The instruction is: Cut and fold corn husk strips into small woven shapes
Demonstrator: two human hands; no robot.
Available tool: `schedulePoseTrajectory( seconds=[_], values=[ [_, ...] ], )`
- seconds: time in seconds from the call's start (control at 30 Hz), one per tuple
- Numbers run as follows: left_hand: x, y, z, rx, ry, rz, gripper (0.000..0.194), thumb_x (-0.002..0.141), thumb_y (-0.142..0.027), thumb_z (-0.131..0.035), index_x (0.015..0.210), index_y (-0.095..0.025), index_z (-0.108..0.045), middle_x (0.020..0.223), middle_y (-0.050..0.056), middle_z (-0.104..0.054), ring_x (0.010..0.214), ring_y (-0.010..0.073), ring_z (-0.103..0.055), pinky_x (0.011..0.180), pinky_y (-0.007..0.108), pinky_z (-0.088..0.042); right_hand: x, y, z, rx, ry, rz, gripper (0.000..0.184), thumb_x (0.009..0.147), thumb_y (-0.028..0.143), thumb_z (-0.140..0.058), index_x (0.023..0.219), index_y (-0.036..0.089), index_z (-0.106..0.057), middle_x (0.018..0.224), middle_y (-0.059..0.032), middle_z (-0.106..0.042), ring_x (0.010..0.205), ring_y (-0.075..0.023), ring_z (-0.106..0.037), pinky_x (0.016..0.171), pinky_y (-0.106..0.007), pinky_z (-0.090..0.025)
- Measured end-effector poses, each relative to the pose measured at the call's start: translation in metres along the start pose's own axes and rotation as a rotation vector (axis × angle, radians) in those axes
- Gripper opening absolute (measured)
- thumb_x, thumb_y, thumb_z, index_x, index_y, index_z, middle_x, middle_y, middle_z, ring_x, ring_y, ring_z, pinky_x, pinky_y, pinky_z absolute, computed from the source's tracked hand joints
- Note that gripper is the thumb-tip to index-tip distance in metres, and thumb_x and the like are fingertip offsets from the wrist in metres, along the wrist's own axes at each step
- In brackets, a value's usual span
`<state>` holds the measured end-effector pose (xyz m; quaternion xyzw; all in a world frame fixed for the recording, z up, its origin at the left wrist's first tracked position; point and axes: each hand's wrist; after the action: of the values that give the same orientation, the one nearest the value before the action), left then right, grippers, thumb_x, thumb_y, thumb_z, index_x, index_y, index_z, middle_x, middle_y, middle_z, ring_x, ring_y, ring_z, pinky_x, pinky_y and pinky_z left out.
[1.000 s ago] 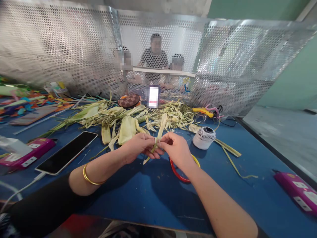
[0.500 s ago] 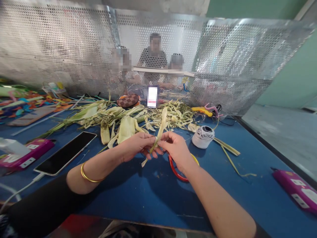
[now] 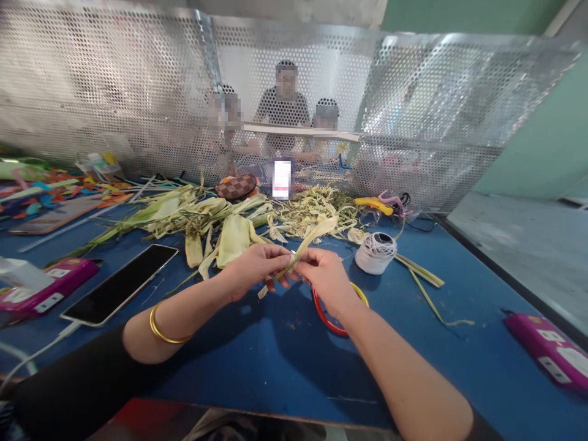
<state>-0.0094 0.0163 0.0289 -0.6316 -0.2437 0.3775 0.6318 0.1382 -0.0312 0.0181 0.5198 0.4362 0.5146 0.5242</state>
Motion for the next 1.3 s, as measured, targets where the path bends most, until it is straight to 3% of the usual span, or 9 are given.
schedulePoseTrajectory(
  seconds=[0.17, 0.27, 0.43, 0.67, 0.9, 1.07, 1.3],
  values=[
    [-0.001, 0.002, -0.007, 0.071, -0.121, -0.130, 0.036, 0.085, -0.030, -0.055, 0.118, -0.016, -0.062, 0.085, 0.006, -0.070, 0.063, 0.0143, -0.067, 0.044, 0.019, -0.044, 0.003, -0.004, 0.004, 0.034, -0.086, 0.014, 0.014, 0.062, 0.029, -0.068, 0.062, 0.016, -0.062, 0.048, 0.0058, -0.048, 0.047, -0.0080, -0.036, 0.047, -0.025, -0.026],
    [-0.002, 0.005, -0.009, 0.124, -0.161, -0.209, 0.047, 0.080, -0.032, -0.063, 0.124, -0.017, -0.059, 0.086, 0.006, -0.072, 0.065, 0.0151, -0.067, 0.045, 0.019, -0.045, 0.005, -0.005, 0.006, 0.059, -0.113, 0.021, 0.013, 0.062, 0.026, -0.066, 0.058, 0.017, -0.059, 0.047, 0.0063, -0.046, 0.046, -0.0076, -0.036, 0.047, -0.025, -0.026],
    [-0.001, 0.010, -0.012, 0.110, -0.188, -0.283, 0.035, 0.076, -0.022, -0.067, 0.110, -0.015, -0.069, 0.085, 0.004, -0.074, 0.062, 0.0118, -0.064, 0.055, 0.020, -0.050, 0.005, -0.006, 0.005, 0.068, -0.128, -0.001, 0.016, 0.060, 0.030, -0.068, 0.063, 0.015, -0.062, 0.048, 0.0057, -0.048, 0.046, -0.0073, -0.037, 0.047, -0.025, -0.025],
    [0.005, 0.020, -0.014, 0.017, -0.190, -0.341, 0.035, 0.074, -0.019, -0.066, 0.109, -0.017, -0.070, 0.083, 0.003, -0.074, 0.055, 0.0098, -0.062, 0.057, 0.021, -0.050, 0.003, -0.003, 0.004, 0.047, -0.130, -0.014, 0.020, 0.061, 0.032, -0.069, 0.067, 0.015, -0.063, 0.049, 0.0059, -0.047, 0.046, -0.0074, -0.036, 0.046, -0.025, -0.025],
    [0.000, 0.007, -0.014, -0.123, -0.207, -0.215, 0.017, 0.071, -0.016, -0.068, 0.086, -0.016, -0.077, 0.071, 0.001, -0.071, 0.047, 0.0057, -0.053, 0.053, 0.019, -0.046, 0.002, 0.004, 0.008, -0.129, -0.168, 0.034, 0.026, 0.067, 0.041, -0.067, 0.062, 0.017, -0.058, 0.047, 0.0037, -0.052, 0.046, -0.0097, -0.043, 0.048, -0.026, -0.032],
    [-0.004, 0.001, -0.014, -0.224, -0.184, -0.118, 0.015, 0.070, -0.014, -0.068, 0.082, -0.016, -0.077, 0.058, 0.000, -0.066, 0.046, 0.0064, -0.052, 0.050, 0.019, -0.043, 0.004, -0.002, 0.009, -0.241, -0.198, 0.047, 0.027, 0.073, 0.042, -0.062, 0.061, 0.019, -0.055, 0.041, 0.0056, -0.047, 0.039, -0.0090, -0.041, 0.043, -0.024, -0.031],
    [0.001, 0.006, -0.012, -0.252, -0.209, -0.102, 0.010, 0.067, -0.019, -0.071, 0.076, -0.014, -0.073, 0.060, -0.001, -0.063, 0.044, 0.0051, -0.050, 0.042, 0.018, -0.033, 0.004, 0.001, 0.012, -0.249, -0.136, 0.004, 0.023, 0.077, 0.041, -0.060, 0.071, 0.019, -0.056, 0.056, 0.0030, -0.058, 0.035, -0.0075, -0.042, 0.039, -0.024, -0.033]
  ],
)
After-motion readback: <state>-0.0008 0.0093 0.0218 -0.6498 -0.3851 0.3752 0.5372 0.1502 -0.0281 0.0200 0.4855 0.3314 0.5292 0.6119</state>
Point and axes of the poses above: each hand's wrist, its own x-axis towards the middle knuckle, its own z-axis out of the back of the hand, y = z × x
